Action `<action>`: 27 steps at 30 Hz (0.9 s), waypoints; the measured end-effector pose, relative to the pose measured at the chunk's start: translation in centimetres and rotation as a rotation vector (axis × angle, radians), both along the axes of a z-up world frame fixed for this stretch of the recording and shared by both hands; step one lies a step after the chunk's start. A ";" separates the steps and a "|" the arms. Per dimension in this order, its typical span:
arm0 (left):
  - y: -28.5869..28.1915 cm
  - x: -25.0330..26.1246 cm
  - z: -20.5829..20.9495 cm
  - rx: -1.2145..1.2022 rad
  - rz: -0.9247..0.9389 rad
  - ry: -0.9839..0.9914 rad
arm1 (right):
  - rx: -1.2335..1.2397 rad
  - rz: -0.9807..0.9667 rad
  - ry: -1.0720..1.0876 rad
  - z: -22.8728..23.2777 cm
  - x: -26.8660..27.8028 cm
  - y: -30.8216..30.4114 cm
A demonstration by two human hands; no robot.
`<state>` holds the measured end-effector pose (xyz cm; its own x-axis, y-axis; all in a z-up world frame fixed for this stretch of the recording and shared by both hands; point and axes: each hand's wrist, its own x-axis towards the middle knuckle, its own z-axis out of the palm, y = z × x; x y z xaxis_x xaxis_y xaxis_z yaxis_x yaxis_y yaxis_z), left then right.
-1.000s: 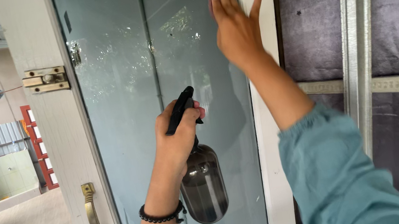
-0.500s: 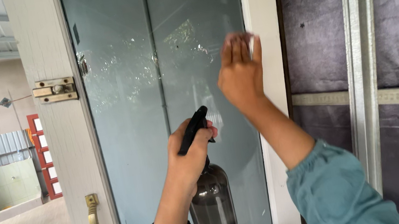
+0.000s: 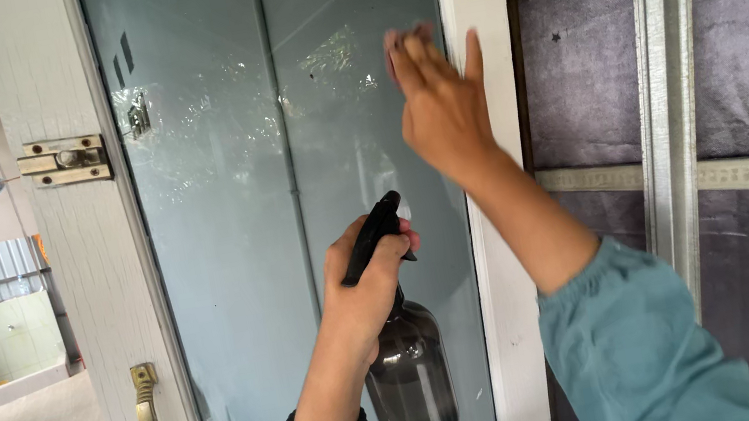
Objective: The person sprays liquid from a bottle onto the glass surface of a door and wipes it with a cloth.
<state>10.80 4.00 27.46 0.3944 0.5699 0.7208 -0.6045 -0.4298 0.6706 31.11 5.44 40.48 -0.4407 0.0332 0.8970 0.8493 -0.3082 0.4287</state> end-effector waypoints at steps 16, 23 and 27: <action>-1.2 -0.6 -0.5 0.050 0.032 0.008 | 0.050 -0.012 0.041 3.2 0.2 0.6; -1.0 0.0 -0.7 0.009 0.003 0.017 | 0.081 -0.070 0.035 -1.4 -0.3 0.6; -1.1 0.8 -0.3 0.040 0.007 0.013 | 0.070 -0.064 0.050 2.8 -0.4 0.9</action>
